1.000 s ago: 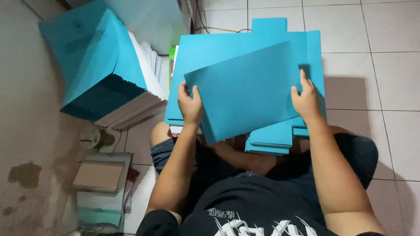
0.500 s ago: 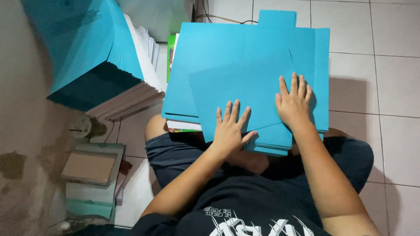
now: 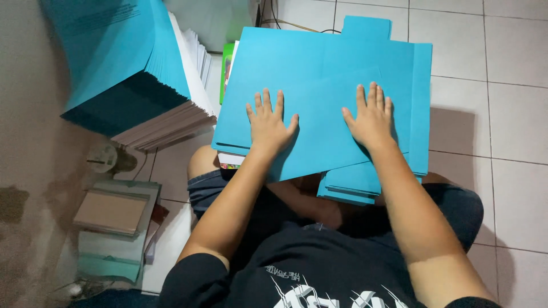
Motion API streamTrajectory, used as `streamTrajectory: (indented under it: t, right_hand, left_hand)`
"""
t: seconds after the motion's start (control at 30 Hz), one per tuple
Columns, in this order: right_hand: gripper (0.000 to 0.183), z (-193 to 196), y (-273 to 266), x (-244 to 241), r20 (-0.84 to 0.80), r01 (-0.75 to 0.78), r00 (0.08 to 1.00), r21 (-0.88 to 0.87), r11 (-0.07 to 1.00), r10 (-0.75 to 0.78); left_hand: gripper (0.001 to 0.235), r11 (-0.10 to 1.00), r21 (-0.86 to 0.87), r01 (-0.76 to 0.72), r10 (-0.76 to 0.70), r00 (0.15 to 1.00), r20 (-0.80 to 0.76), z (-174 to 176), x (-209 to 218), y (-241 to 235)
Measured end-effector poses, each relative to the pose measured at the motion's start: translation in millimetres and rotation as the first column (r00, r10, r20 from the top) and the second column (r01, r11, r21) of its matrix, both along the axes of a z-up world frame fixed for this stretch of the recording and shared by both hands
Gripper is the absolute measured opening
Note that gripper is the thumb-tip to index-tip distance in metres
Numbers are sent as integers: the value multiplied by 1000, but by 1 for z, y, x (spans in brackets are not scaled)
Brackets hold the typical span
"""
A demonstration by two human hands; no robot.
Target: The person sits on the floor and repeatedly folds light blue paper sheets in half. They smooth the creases with their hands and stack the folded sheets on top of a book placed on their lap.
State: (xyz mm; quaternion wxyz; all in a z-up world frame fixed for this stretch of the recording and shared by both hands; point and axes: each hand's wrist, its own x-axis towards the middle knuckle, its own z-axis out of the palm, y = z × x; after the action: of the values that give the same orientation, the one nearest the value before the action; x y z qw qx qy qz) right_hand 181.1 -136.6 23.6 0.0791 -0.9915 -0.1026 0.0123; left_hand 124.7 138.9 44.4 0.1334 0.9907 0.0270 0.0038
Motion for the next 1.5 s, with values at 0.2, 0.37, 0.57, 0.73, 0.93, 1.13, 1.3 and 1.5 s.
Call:
streamTrajectory:
  t: [0.2,0.37,0.57,0.73,0.93,1.13,1.3,1.5]
  right_hand:
    - [63,0,126,4,35,-308,951,6,951,307]
    - [71,0,82,48,16,-202,979,-6,979,203]
    - [76,1,-19,56,-61,-45,997,-34,998,43]
    - [73,9,-66,-10,-99,-73,993,-58,996,67]
    - [70,3,-88,-37,-116,-130,986,-97,987,119]
    - [80,-4,11,-5,-64,-95,994,-147,985,87]
    - [68,-20,107,13,84,-427,898,-75,901,433]
    - [71,-12,23,68,-32,-115,993,-59,992,114]
  left_hand:
    - [67,1000,-9,13,-12,999,52,-3,1,2]
    - [71,998,-31,-50,51,998,31,4,1,2]
    - [80,992,-55,-118,118,993,-9,5,0,0]
    - [87,986,-37,-161,161,987,-3,-2,0,-1]
    - [88,991,-51,-125,127,991,37,-2,-4,1]
    - [80,999,-35,-41,41,999,-4,-3,-4,1]
    - [58,956,87,279,-291,933,210,-45,18,1]
    - [64,997,-46,68,-65,995,71,-20,11,13]
